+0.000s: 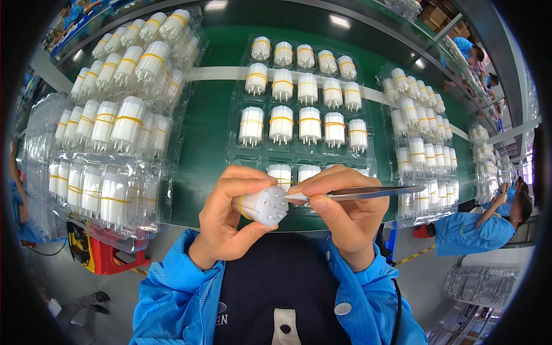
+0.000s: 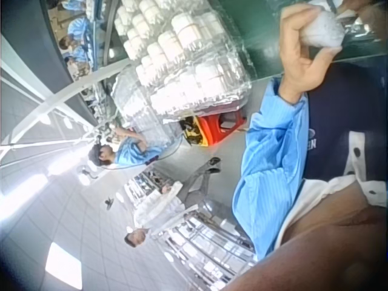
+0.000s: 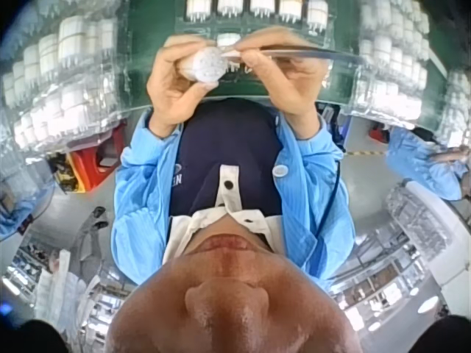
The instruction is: The person uses tweezers to insert small white components into cylindrical white objects with yellow bands, then places the objects into clear plastic trays on a green workbench. The person repeats this process for multiple units while other workers perform similar tasks in the background.
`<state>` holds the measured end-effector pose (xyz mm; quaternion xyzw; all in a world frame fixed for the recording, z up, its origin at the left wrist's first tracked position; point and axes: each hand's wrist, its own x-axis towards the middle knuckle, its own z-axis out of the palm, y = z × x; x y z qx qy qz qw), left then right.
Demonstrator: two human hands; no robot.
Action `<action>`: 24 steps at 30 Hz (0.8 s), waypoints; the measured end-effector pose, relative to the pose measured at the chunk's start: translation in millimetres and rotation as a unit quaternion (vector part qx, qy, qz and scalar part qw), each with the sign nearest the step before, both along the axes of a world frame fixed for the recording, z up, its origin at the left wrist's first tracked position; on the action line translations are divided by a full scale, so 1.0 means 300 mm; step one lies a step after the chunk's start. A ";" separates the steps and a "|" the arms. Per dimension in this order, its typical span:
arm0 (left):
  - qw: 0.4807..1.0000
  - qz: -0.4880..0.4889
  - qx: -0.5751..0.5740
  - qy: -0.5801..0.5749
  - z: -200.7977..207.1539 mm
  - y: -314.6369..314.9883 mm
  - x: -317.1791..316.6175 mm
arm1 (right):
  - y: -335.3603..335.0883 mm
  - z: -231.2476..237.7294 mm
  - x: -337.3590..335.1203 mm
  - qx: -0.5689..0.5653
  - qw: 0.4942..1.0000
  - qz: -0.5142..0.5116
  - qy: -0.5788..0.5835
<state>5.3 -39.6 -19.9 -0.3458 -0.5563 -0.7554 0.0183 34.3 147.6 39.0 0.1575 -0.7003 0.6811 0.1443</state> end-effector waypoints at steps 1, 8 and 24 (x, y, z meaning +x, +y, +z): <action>1.000 0.001 -0.002 0.003 -0.001 -0.002 0.000 | -0.003 -0.004 0.001 -0.010 1.000 -0.002 0.001; 1.000 0.016 -0.013 0.014 0.004 0.001 0.005 | -0.010 -0.014 0.005 -0.050 0.998 -0.008 -0.026; 0.999 0.019 0.026 -0.029 -0.013 0.007 0.002 | -0.024 -0.004 -0.007 -0.014 1.000 0.004 -0.015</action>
